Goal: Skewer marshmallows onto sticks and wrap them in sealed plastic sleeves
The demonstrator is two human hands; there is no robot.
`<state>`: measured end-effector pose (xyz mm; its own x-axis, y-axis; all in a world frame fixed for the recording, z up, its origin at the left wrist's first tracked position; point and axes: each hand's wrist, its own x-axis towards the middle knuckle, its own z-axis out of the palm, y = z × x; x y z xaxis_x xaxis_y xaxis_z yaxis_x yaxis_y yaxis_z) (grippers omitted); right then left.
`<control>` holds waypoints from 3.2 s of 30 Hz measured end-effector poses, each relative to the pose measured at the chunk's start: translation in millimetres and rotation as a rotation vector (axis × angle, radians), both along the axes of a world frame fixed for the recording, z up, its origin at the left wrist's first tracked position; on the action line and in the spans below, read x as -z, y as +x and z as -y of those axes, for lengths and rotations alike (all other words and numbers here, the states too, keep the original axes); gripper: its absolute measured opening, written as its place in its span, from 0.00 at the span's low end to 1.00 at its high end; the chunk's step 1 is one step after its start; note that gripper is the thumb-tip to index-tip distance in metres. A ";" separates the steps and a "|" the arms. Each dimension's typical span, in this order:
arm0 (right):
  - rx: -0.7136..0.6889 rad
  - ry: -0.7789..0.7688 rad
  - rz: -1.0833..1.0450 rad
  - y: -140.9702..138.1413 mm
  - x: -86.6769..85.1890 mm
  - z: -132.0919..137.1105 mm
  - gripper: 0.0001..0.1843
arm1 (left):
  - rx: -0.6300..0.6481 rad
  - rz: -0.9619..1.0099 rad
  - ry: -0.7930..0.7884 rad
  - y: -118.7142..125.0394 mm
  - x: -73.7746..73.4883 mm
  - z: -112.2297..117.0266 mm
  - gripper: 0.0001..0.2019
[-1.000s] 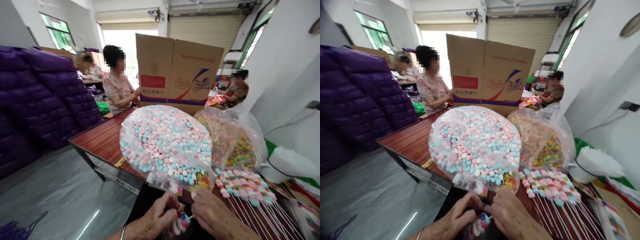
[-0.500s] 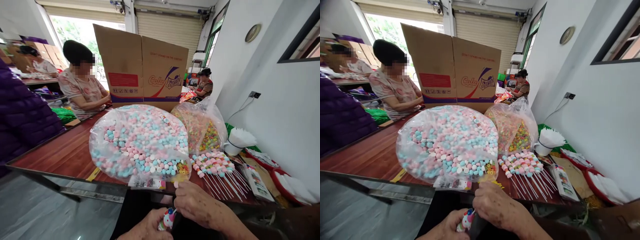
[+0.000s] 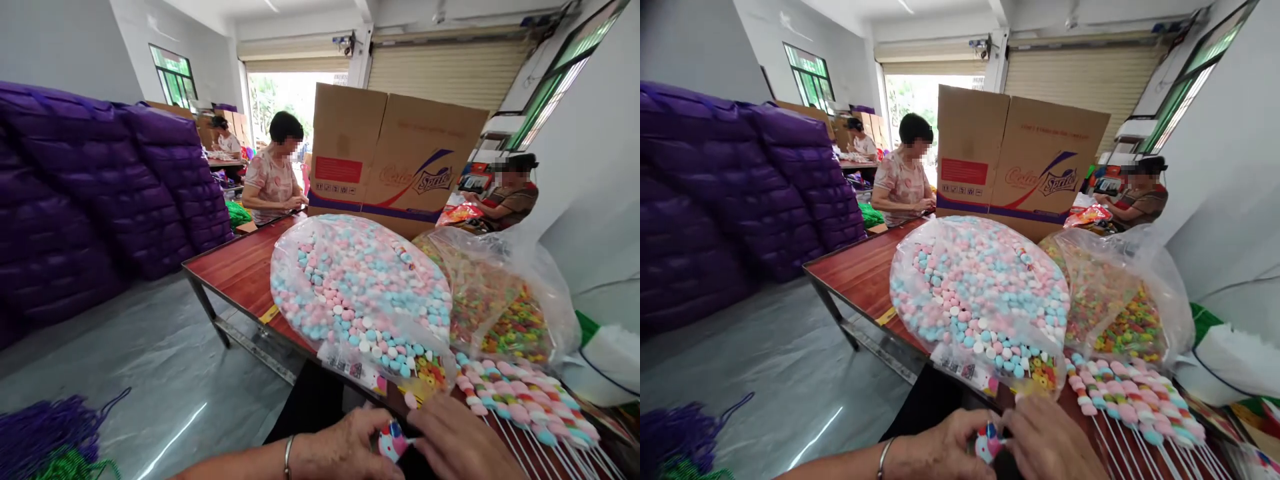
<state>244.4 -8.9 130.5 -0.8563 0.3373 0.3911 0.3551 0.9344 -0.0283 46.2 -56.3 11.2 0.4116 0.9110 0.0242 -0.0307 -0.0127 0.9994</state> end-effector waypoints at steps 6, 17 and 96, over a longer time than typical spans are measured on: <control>0.178 -0.319 -0.222 -8.2 -17.2 11.6 0.12 | -0.274 -0.137 0.242 -8.3 -19.9 -3.6 0.17; 0.362 -0.884 -0.841 -27.1 21.1 23.4 0.12 | -0.390 -0.273 0.636 -8.6 -12.3 -10.6 0.15; 0.532 -1.088 -0.722 -43.1 80.4 33.2 0.09 | -0.491 0.262 -0.311 14.5 -14.2 1.1 0.15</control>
<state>201.3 -42.1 50.1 -0.2581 0.9659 0.0215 0.2513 0.0886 -0.9638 60.8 -57.4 25.4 -0.0391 0.9727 -0.2288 -0.3390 0.2025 0.9188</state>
